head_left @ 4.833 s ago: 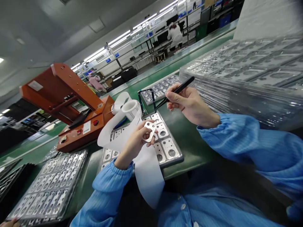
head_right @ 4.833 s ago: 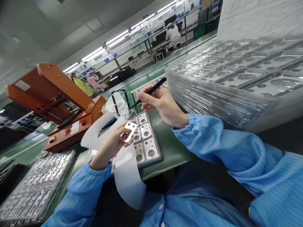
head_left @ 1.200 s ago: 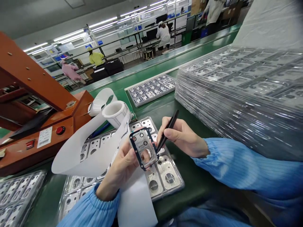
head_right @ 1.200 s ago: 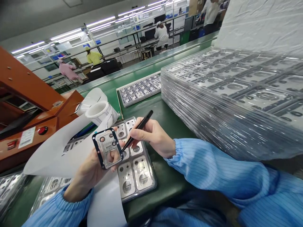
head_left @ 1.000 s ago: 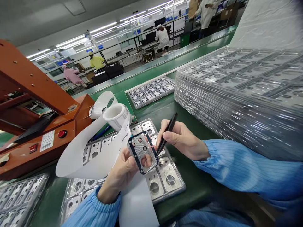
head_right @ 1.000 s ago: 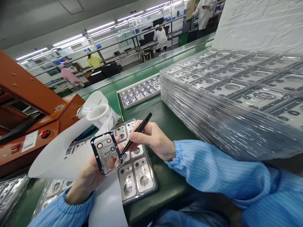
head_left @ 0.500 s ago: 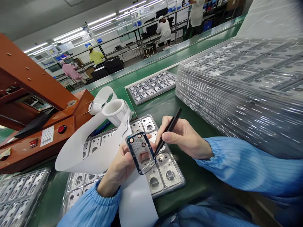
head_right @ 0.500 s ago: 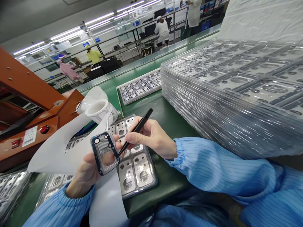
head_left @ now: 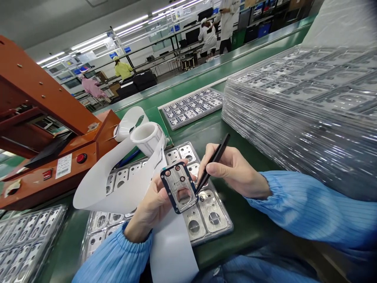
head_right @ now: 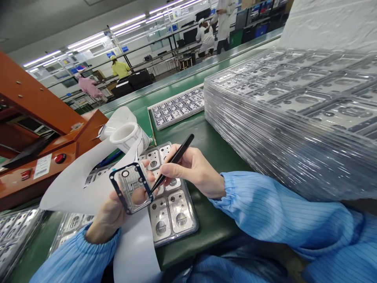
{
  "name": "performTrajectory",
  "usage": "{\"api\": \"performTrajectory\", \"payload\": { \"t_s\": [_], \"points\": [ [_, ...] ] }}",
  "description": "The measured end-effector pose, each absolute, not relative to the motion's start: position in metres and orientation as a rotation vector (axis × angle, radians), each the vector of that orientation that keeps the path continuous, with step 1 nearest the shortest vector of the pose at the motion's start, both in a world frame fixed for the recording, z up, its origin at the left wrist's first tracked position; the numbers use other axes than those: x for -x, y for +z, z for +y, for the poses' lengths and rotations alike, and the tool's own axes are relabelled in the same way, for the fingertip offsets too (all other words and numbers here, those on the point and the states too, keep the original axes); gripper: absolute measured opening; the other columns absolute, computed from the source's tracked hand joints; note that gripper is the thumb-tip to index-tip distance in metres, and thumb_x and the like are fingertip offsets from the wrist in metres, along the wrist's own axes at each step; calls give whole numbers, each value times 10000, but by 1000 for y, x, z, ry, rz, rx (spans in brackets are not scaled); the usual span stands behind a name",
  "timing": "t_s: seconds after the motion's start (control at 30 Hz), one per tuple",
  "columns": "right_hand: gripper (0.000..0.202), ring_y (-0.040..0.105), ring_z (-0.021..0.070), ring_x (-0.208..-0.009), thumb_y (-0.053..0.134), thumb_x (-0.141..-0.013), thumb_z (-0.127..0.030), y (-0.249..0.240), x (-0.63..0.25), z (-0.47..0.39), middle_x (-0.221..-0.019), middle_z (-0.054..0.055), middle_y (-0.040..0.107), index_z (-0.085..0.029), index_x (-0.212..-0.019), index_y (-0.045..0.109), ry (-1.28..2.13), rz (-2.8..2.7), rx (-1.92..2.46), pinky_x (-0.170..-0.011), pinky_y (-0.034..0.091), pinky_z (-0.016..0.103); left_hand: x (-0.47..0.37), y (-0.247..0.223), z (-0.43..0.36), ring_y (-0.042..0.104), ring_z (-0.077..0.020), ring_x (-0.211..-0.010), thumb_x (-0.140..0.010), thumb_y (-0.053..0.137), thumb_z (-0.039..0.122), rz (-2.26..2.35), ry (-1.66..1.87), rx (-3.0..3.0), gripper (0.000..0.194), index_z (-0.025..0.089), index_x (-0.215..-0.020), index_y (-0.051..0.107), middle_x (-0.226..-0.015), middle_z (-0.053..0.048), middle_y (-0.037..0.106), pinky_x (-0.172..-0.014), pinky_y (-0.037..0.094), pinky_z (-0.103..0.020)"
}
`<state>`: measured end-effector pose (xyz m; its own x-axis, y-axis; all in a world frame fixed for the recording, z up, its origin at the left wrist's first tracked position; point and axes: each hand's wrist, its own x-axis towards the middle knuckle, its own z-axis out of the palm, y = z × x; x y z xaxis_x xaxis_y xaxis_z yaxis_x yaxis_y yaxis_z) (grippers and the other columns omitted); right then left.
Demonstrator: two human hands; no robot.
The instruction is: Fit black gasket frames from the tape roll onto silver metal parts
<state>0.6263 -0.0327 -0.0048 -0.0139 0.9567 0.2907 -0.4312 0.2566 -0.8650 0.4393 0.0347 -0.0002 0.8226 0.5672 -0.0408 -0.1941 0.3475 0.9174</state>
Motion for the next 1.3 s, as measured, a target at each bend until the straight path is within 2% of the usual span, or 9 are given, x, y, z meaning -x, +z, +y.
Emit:
{"api": "performTrajectory", "payload": {
  "t_s": [0.17, 0.43, 0.87, 1.03, 1.3],
  "points": [
    [242, 647, 151, -627, 714, -768, -301, -5, -626, -32, -699, 43, 659, -135, -756, 539, 1243, -1049, 685, -584, 542, 250, -439, -2, 36, 655, -161, -850, -668, 740, 423, 271, 507, -1063, 489, 272, -1120, 630, -958, -23, 672, -814, 526, -261],
    [267, 644, 155, -625, 730, -750, -312, -5, -625, -31, -671, 30, 634, -137, -739, 529, 1271, -1039, 704, -574, 533, 243, -439, -2, 37, 637, -129, -812, -658, 752, 397, 245, 470, -1040, 495, 266, -1122, 638, -955, -16, 663, -801, 520, -224],
    [207, 641, 166, -626, 679, -798, -268, -7, -628, -32, -692, 47, 653, -138, -751, 524, 1220, -1092, 615, -596, 535, 281, -438, -5, 38, 648, -134, -915, -679, 751, 364, 259, 502, -1025, 485, 247, -1136, 638, -1014, 0, 677, -853, 517, -204],
    [179, 641, 163, -637, 674, -806, -260, -6, -628, -33, -710, 38, 660, -154, -775, 532, 1233, -1086, 542, -593, 537, 277, -441, -4, 39, 651, -126, -857, -718, 715, 379, 248, 532, -1075, 445, 228, -1130, 644, -971, -17, 674, -794, 520, -178],
    [189, 640, 172, -613, 670, -797, -252, -5, -627, -33, -686, 55, 652, -137, -747, 528, 1216, -1080, 659, -576, 522, 275, -440, -7, 39, 649, -116, -866, -691, 740, 373, 253, 517, -1033, 455, 222, -1112, 660, -965, -4, 683, -808, 526, -180]
  ]
}}
